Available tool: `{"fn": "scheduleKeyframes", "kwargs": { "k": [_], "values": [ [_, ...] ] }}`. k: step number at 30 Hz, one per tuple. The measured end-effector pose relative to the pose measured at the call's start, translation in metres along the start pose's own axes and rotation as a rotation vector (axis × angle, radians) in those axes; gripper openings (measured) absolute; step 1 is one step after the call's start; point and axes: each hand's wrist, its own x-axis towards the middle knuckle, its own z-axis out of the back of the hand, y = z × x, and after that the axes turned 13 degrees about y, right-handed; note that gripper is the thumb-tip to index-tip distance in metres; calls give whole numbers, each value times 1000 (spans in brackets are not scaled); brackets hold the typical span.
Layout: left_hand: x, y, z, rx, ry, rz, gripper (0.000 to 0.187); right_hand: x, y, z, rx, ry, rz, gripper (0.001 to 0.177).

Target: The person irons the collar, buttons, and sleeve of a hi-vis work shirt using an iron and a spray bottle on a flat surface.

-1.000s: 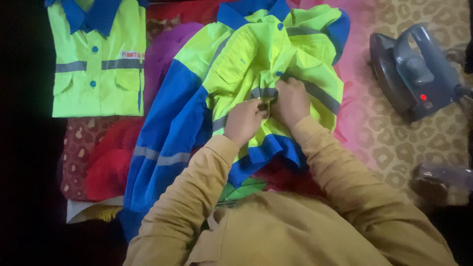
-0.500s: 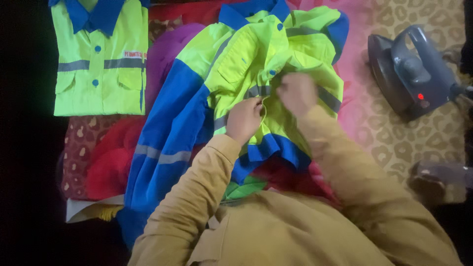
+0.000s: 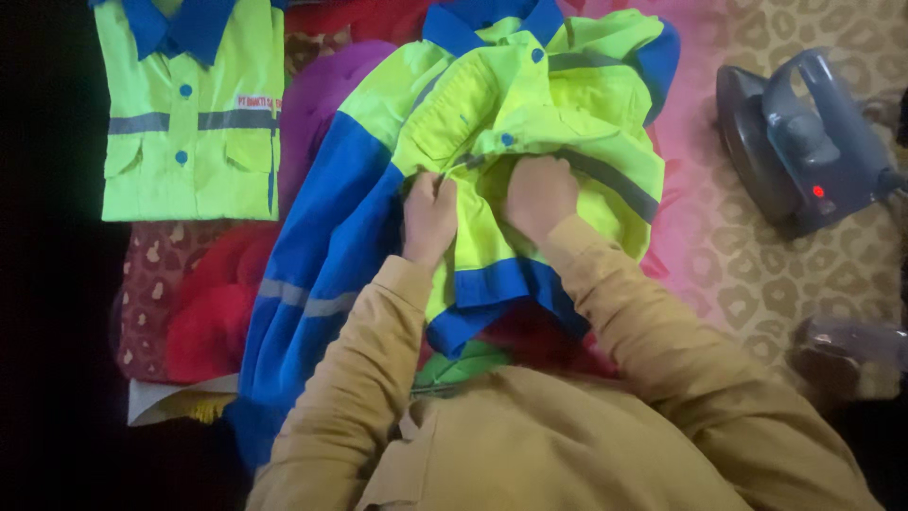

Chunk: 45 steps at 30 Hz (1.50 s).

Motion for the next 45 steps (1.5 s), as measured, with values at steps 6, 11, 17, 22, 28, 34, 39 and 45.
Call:
{"fn": "scheduleKeyframes", "kwargs": {
  "k": [6, 11, 17, 22, 28, 34, 39, 45],
  "values": [
    [-5, -18, -5, -130, 50, -28, 28, 8, -4, -7, 17, 25, -13, 10],
    [-21, -54, -9, -5, 86, -65, 31, -37, -64, 51, 634, 175, 50, 21],
    [-42, -87, -51, 92, 264, -307, 25, -65, -78, 52, 1479, 181, 46, 24],
    [-45, -84, -58, 80, 337, -278, 25, -95, -80, 60, 1174, 87, -49, 24],
    [-47, -87, -59, 23, 434, -339, 26, -118, -75, 84, 930, 8, 36, 24],
    [-46, -119, -35, 5, 113, -324, 19, -120, -64, 88, 1584, 14, -165, 19],
    [-55, -129, -34, 105, 112, -345, 17, -116, -34, 86, 1409, -90, -85, 16],
    [-45, -91, -46, -562, 389, 75, 23, -103, -22, 72, 853, -380, -71, 21]
  ]
}}
